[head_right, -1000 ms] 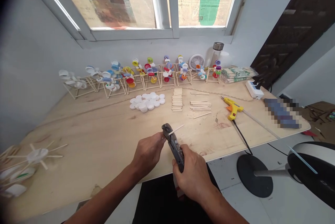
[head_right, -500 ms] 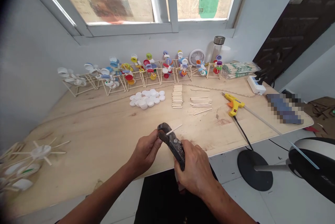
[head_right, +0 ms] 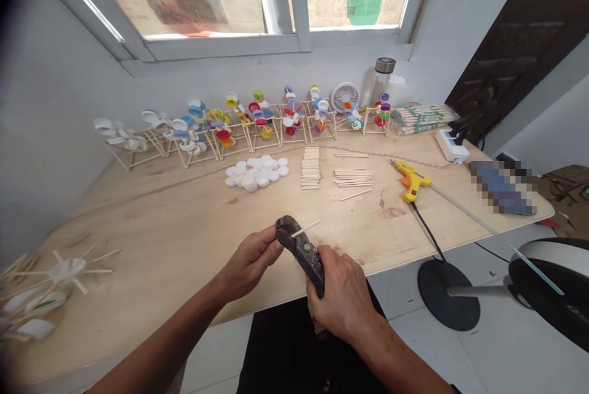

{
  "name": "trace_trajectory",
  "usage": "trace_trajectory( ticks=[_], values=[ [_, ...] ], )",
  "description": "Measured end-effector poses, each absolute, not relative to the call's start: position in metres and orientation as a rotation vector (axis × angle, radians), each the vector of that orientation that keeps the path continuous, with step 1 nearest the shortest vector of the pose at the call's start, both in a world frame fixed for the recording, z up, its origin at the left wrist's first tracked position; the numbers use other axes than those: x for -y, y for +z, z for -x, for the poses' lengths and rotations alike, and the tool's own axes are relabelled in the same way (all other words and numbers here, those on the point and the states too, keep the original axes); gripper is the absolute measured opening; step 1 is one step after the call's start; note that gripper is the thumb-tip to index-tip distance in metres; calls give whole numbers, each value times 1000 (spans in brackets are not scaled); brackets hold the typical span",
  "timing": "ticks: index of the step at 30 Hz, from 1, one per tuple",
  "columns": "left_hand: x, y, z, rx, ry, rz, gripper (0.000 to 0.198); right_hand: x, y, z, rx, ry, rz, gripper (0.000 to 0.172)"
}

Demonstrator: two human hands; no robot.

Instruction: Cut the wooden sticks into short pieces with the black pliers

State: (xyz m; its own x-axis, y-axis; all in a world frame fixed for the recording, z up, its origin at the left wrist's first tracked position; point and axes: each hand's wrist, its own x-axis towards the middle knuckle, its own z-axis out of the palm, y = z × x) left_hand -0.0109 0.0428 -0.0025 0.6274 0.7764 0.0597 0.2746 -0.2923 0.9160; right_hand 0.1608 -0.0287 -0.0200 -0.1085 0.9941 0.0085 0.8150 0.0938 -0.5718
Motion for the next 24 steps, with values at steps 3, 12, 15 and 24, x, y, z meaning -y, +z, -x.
trace_trajectory(
  ticks=[3,12,15,24],
  values=[
    [-46,-2,12,-847,609,-1849,22,27,-21,-160,1982,652,1791,13],
    [-55,-6,11,-860,615,-1879,21,21,-16,-159,1957,769,1823,13],
    [-57,-8,10,-860,623,-1895,22,20,-14,-159,1950,804,1827,13],
    [-60,-9,11,-861,604,-1929,22,18,-13,-159,1945,823,1829,14]
  ],
)
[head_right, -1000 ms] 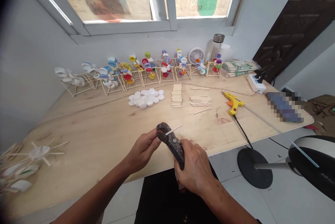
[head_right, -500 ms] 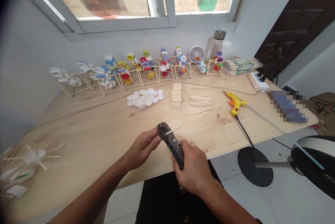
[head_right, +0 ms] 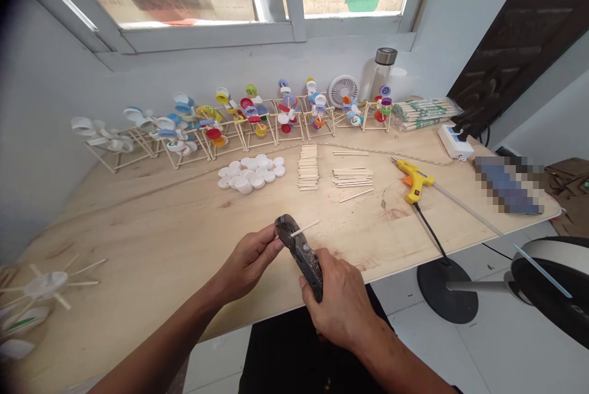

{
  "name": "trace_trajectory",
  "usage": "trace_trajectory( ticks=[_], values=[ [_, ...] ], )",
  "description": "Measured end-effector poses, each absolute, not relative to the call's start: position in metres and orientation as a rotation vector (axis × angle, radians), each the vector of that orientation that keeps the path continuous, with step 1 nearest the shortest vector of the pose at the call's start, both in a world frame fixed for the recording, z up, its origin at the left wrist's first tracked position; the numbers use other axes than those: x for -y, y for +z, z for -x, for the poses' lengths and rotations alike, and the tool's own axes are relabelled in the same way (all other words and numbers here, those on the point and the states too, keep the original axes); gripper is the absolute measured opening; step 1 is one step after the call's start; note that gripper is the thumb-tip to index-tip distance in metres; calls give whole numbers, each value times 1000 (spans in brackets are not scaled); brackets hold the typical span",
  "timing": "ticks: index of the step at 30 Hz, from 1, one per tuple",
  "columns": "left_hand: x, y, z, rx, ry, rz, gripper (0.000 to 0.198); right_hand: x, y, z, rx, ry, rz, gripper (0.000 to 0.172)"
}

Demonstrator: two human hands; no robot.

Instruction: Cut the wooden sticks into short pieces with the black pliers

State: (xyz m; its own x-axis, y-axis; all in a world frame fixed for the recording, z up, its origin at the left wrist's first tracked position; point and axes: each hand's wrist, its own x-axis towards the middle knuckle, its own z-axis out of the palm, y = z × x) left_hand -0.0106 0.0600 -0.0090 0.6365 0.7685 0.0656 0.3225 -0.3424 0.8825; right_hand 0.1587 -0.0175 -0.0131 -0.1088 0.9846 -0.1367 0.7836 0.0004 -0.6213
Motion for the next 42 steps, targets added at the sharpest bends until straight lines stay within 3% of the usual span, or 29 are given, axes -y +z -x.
trace_trajectory(
  ticks=[42],
  values=[
    [-80,-41,6,-980,688,-2044,16,-2,-33,-154,1941,870,1945,3]
  ],
)
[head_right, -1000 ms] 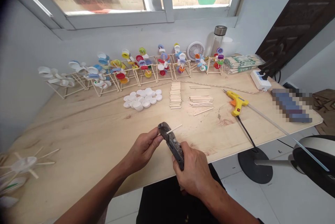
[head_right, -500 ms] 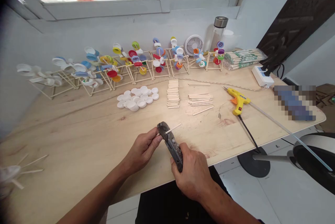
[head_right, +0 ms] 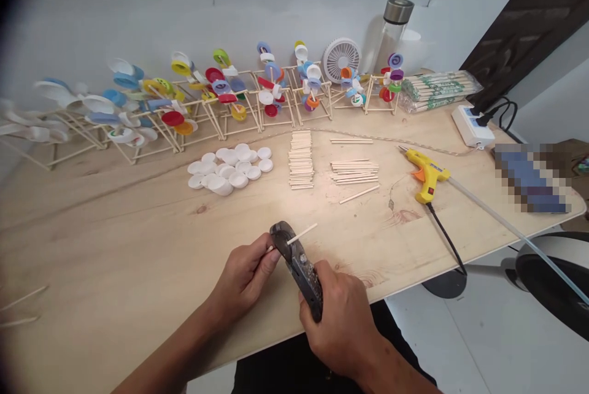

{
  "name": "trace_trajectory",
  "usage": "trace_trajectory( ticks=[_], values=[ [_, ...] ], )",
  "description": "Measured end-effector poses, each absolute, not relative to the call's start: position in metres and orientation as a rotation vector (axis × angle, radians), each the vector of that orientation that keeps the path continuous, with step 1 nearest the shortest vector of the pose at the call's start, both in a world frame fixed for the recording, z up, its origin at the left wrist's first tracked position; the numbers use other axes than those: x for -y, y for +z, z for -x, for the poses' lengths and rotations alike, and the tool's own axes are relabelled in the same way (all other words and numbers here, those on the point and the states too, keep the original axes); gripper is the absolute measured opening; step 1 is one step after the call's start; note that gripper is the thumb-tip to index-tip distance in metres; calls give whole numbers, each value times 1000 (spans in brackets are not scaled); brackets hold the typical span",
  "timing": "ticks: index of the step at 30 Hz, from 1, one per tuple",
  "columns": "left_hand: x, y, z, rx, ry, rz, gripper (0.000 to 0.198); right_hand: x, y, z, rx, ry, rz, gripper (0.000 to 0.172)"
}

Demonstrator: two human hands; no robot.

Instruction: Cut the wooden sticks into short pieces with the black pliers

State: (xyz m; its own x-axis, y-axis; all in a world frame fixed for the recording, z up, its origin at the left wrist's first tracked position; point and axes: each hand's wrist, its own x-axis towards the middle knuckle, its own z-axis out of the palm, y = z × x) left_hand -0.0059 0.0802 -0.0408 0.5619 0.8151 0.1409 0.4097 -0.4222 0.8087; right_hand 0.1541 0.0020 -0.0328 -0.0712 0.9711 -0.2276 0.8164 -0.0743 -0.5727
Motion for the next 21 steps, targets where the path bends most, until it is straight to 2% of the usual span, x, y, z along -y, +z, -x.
trace_trajectory(
  ticks=[13,21],
  values=[
    [-77,-51,8,-980,776,-2138,11,-2,-35,-154,1981,795,1947,3],
    [-77,-48,9,-978,806,-2101,10,-3,-33,-154,1979,895,1921,3]
  ],
)
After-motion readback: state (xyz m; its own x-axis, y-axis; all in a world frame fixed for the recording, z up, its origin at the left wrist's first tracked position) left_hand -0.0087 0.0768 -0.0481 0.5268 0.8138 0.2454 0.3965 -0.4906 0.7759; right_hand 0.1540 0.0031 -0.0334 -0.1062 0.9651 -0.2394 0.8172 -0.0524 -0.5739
